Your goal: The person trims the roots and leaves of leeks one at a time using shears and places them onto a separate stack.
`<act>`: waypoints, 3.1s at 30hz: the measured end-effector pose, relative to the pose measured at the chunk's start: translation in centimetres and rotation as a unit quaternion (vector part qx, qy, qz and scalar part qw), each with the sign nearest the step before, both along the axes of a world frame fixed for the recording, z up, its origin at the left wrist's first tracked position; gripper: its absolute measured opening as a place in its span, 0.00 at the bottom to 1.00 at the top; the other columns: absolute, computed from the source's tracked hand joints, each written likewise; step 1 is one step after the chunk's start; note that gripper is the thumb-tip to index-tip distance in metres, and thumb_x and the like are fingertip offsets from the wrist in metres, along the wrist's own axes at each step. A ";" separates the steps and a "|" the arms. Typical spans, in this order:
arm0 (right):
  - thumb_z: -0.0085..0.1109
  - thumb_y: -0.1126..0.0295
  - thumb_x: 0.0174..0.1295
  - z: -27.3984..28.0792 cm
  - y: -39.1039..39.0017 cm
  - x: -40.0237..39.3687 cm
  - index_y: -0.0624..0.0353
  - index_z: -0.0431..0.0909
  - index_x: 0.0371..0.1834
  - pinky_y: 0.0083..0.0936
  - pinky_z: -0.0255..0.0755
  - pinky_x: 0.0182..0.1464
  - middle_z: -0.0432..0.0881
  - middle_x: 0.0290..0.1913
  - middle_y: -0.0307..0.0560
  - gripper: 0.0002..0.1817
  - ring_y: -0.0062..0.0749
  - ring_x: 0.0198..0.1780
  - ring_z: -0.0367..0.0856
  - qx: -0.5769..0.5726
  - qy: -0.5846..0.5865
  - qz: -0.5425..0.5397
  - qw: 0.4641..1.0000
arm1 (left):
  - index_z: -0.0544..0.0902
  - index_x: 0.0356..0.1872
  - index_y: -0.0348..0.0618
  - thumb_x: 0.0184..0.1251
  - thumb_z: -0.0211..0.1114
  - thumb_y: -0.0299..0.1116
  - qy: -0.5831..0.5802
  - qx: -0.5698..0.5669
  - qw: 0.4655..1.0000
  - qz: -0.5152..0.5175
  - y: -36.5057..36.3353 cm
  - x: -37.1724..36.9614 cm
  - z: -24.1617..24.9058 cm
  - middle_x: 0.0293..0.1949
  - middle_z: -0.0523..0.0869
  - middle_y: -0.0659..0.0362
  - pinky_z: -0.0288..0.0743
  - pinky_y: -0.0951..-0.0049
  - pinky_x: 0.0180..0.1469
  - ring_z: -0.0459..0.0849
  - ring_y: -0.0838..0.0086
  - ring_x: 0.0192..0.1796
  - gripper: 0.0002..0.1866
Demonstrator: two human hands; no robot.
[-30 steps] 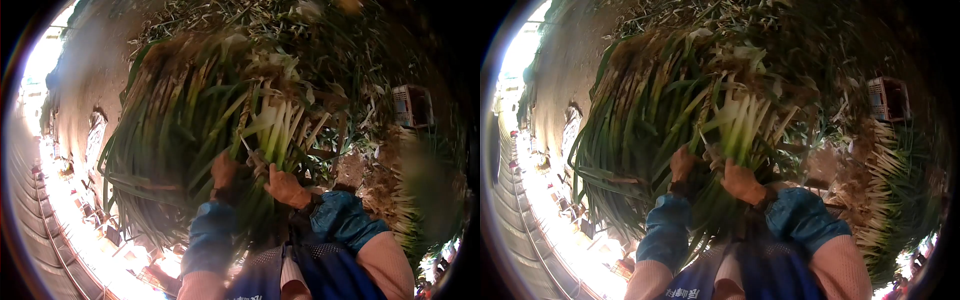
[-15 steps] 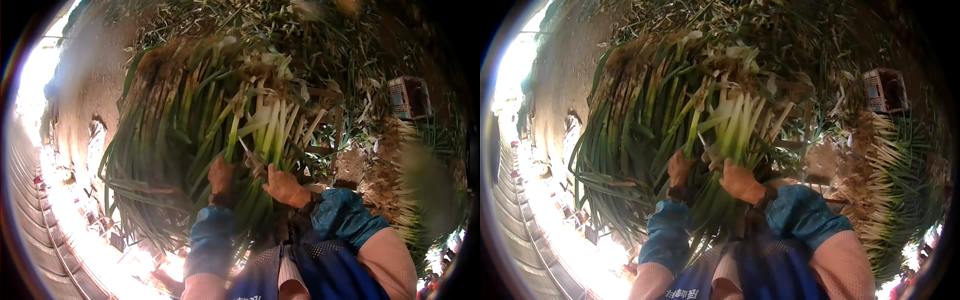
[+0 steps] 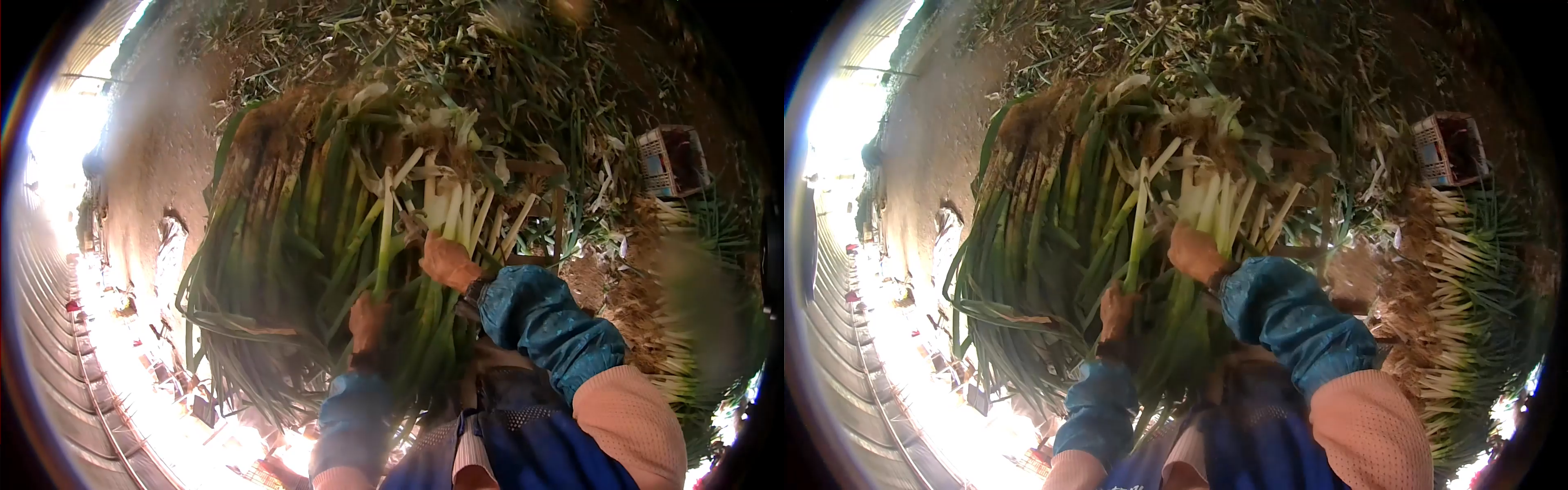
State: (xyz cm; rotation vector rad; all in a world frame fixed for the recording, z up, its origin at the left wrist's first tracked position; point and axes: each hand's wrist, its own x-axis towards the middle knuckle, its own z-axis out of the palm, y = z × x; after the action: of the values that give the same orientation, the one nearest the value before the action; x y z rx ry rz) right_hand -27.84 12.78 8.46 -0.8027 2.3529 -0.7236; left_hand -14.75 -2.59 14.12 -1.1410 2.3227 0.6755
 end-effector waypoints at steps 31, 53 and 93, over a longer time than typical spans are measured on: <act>0.51 0.62 0.54 1.4 6.6 1.7 0.78 0.61 0.50 0.45 0.72 0.31 0.78 0.24 0.62 0.28 0.55 0.27 0.79 0.049 -0.067 -0.022 0.996 | 0.73 0.38 0.35 0.52 0.63 0.37 0.145 -0.206 0.933 -0.259 -5.6 -12.7 -11.7 0.42 0.76 0.46 0.71 0.59 0.45 0.74 0.52 0.46 0.17; 0.52 0.63 0.54 -5.2 7.3 -0.6 0.74 0.62 0.46 0.47 0.73 0.33 0.78 0.26 0.65 0.24 0.60 0.31 0.78 0.124 -0.034 -0.025 0.991 | 0.75 0.29 0.42 0.60 0.55 0.43 0.103 0.038 0.979 -0.173 1.1 0.4 -5.8 0.26 0.80 0.47 0.70 0.53 0.32 0.79 0.50 0.32 0.14; 0.56 0.65 0.52 3.0 -1.2 7.1 0.73 0.58 0.47 0.46 0.71 0.30 0.77 0.24 0.62 0.26 0.57 0.29 0.78 -0.012 -0.075 -0.017 0.997 | 0.72 0.38 0.39 0.54 0.58 0.41 -0.002 -0.089 0.995 -0.039 -1.9 -3.6 -1.0 0.35 0.81 0.41 0.69 0.50 0.42 0.78 0.45 0.41 0.16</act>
State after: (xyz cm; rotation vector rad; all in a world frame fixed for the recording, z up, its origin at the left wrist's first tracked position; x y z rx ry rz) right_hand -20.72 11.60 11.50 -0.6959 2.2308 -0.8002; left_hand -18.33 -4.53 13.14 -1.1198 2.4498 0.4439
